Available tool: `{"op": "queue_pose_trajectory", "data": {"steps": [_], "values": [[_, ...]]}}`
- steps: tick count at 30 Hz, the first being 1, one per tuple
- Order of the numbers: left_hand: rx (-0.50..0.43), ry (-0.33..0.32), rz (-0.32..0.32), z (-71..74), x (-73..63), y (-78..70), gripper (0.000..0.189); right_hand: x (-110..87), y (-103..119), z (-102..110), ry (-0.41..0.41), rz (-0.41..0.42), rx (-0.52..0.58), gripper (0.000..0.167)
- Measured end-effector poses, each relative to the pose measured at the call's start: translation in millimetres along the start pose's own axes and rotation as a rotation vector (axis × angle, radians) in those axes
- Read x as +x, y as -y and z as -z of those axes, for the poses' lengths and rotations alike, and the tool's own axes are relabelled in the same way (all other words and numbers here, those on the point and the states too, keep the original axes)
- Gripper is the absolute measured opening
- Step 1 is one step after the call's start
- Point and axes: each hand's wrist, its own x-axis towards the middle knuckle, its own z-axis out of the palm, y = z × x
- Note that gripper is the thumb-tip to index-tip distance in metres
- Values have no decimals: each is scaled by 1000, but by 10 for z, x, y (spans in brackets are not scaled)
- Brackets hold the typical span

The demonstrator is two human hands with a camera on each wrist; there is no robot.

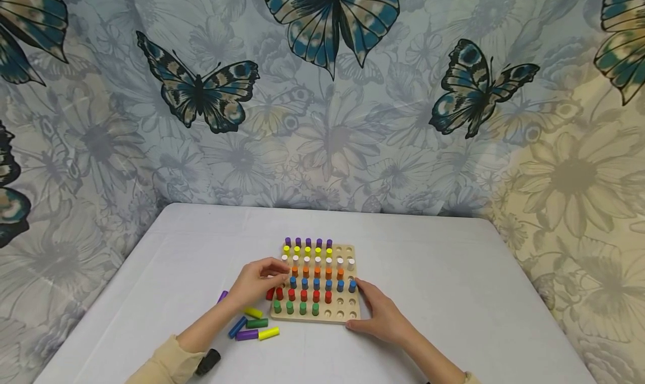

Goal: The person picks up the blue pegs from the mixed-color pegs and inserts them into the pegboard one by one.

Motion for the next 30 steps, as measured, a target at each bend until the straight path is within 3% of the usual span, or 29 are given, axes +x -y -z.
{"op": "queue_pose_trajectory", "data": {"steps": [7, 12, 14, 18, 30], "values": [[-167, -17, 63, 51, -25, 47, 23, 0, 3, 4, 1, -10, 5, 98], [-323, -23, 161, 101, -89, 48, 30, -1, 4, 4, 4, -14, 11, 98], [-348, -34, 212, 121, -116, 50, 32, 0, 2, 3, 4, -13, 13, 98], [-368, -56, 251, 171, -179, 64, 34, -2, -10, 4, 4, -3, 19, 98], [-372, -69, 289, 316, -391, 134, 36, 10, -13, -3, 1, -4, 13, 98]]}}
